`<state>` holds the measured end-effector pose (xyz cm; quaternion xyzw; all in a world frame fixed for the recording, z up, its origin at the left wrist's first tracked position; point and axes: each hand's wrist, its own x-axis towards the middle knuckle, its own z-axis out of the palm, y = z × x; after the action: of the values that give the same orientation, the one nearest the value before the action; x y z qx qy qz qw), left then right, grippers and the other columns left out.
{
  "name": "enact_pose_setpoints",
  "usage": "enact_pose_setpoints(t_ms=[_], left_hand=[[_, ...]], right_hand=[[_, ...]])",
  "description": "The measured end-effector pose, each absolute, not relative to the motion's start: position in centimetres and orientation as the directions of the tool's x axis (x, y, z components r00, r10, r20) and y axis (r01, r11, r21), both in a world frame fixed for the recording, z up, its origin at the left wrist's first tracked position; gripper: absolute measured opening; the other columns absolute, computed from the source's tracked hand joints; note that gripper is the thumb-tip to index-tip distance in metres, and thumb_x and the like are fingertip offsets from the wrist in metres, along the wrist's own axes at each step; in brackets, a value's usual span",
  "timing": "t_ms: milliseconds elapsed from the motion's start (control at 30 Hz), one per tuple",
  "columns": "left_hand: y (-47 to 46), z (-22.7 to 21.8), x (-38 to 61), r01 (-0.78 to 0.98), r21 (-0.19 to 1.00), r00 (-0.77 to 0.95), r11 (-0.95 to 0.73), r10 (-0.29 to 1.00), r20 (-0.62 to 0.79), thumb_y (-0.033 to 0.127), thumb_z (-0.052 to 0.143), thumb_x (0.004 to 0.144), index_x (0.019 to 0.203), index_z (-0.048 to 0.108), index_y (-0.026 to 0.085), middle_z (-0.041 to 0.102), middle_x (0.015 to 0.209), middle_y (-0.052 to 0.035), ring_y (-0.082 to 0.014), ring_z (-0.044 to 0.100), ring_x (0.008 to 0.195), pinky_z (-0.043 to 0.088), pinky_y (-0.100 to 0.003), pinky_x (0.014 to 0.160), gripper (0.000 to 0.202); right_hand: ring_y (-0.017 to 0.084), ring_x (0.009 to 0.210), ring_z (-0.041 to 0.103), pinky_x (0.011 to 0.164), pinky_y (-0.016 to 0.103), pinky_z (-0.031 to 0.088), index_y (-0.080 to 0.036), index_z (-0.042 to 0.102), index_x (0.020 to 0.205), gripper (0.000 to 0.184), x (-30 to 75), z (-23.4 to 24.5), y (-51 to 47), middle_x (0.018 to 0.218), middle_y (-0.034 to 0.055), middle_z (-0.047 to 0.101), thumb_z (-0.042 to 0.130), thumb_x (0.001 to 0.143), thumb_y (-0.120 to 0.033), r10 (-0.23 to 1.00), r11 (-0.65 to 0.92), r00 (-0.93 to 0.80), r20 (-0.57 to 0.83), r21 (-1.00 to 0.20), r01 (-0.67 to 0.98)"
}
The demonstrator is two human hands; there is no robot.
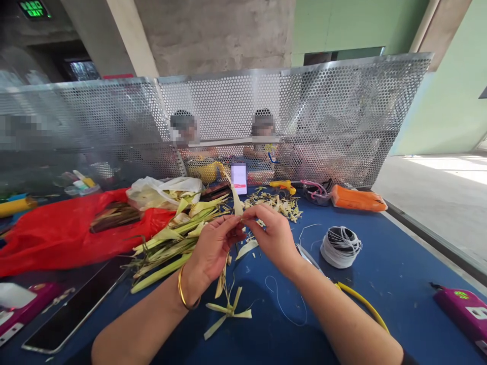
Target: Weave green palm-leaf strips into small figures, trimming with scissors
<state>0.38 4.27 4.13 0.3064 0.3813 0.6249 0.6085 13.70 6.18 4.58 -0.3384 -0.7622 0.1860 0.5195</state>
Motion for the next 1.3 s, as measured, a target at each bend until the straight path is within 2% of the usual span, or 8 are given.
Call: enact_pose_setpoints(t_ms=[100, 267, 367, 567, 800, 967, 1100, 1300], left_hand=[[4.2, 4.4, 0.3, -0.543, 0.839, -0.053, 0.05, 0.994, -0.094, 0.024, 0.079, 0.058, 0.07, 0.068, 0.012, 0.064, 0.064, -0.0006, -0.0083, 0.055, 0.054, 0.048, -0.021, 0.056, 0.02], [4.3, 4.3, 0.2, -0.476, 0.879, -0.092, -0.006, 0.995, -0.043, 0.023, 0.078, 0.06, 0.075, 0.069, 0.012, 0.066, 0.065, -0.0012, -0.0099, 0.058, 0.054, 0.049, -0.023, 0.057, 0.02], [4.4, 4.1, 0.3, -0.411, 0.909, -0.116, -0.073, 0.993, 0.027, 0.024, 0.076, 0.063, 0.075, 0.07, 0.012, 0.067, 0.065, -0.0013, -0.01, 0.059, 0.055, 0.05, -0.023, 0.06, 0.018], [4.4, 3.3, 0.7, -0.404, 0.899, -0.162, -0.169, 0.98, 0.112, 0.024, 0.074, 0.066, 0.072, 0.069, 0.014, 0.067, 0.068, -0.0007, -0.0101, 0.06, 0.059, 0.05, -0.023, 0.063, 0.013], [4.1, 3.3, 0.7, -0.402, 0.9, -0.122, -0.168, 0.984, 0.129, 0.027, 0.073, 0.069, 0.075, 0.068, 0.013, 0.068, 0.071, -0.003, -0.0117, 0.061, 0.063, 0.05, -0.024, 0.065, 0.016], [4.3, 3.6, 0.8, -0.346, 0.925, -0.16, -0.154, 0.982, 0.104, 0.026, 0.075, 0.065, 0.072, 0.066, 0.013, 0.065, 0.064, -0.0003, -0.0092, 0.058, 0.055, 0.048, -0.021, 0.058, 0.018], [4.2, 3.9, 0.7, -0.435, 0.895, -0.175, -0.099, 0.984, 0.024, 0.025, 0.075, 0.063, 0.069, 0.064, 0.013, 0.062, 0.061, 0.0015, -0.0085, 0.056, 0.051, 0.048, -0.021, 0.055, 0.017], [4.1, 4.5, 0.3, -0.517, 0.856, -0.078, 0.004, 0.996, -0.052, 0.022, 0.075, 0.061, 0.069, 0.066, 0.013, 0.063, 0.061, 0.0003, -0.0096, 0.057, 0.053, 0.049, -0.021, 0.054, 0.016]], right_hand=[[0.016, 0.076, 0.06, 0.07, 0.027, 0.046, -0.023, 0.062, 0.079, 0.01, 13.9, 4.6, 6.4, 0.077, 0.0005, 0.065, 0.056, 0.085, -0.019, 0.674, 0.733, -0.252, 0.695, -0.585, 0.347], [0.016, 0.075, 0.059, 0.069, 0.026, 0.044, -0.021, 0.06, 0.078, 0.008, 14.0, 4.4, 6.5, 0.077, 0.0005, 0.064, 0.058, 0.085, -0.019, 0.69, 0.71, -0.229, 0.687, -0.579, 0.401], [0.016, 0.073, 0.058, 0.067, 0.026, 0.043, -0.021, 0.059, 0.077, 0.008, 13.8, 4.4, 6.4, 0.075, 0.0001, 0.063, 0.058, 0.085, -0.02, 0.723, 0.675, -0.202, 0.66, -0.615, 0.407], [0.014, 0.067, 0.056, 0.063, 0.026, 0.043, -0.019, 0.059, 0.075, 0.008, 13.3, 4.3, 6.2, 0.07, -0.001, 0.062, 0.058, 0.082, -0.022, 0.812, 0.577, -0.097, 0.576, -0.765, 0.285], [0.013, 0.066, 0.056, 0.062, 0.025, 0.044, -0.02, 0.059, 0.074, 0.006, 13.3, 4.3, 6.2, 0.069, -0.0013, 0.062, 0.059, 0.08, -0.02, 0.809, 0.571, -0.054, 0.585, -0.761, 0.309], [0.014, 0.067, 0.058, 0.064, 0.026, 0.046, -0.02, 0.059, 0.077, 0.004, 13.2, 4.1, 6.2, 0.07, -0.0014, 0.062, 0.059, 0.081, -0.02, 0.819, 0.565, -0.066, 0.57, -0.783, 0.259], [0.015, 0.076, 0.061, 0.071, 0.027, 0.047, -0.022, 0.061, 0.086, 0.005, 13.3, 4.3, 6.1, 0.08, -0.0002, 0.065, 0.059, 0.083, -0.02, 0.754, 0.654, -0.144, 0.641, -0.711, 0.258], [0.015, 0.075, 0.06, 0.07, 0.028, 0.046, -0.022, 0.063, 0.08, 0.009, 13.7, 4.6, 6.2, 0.077, 0.0003, 0.064, 0.058, 0.084, -0.017, 0.673, 0.734, -0.227, 0.703, -0.598, 0.322]])
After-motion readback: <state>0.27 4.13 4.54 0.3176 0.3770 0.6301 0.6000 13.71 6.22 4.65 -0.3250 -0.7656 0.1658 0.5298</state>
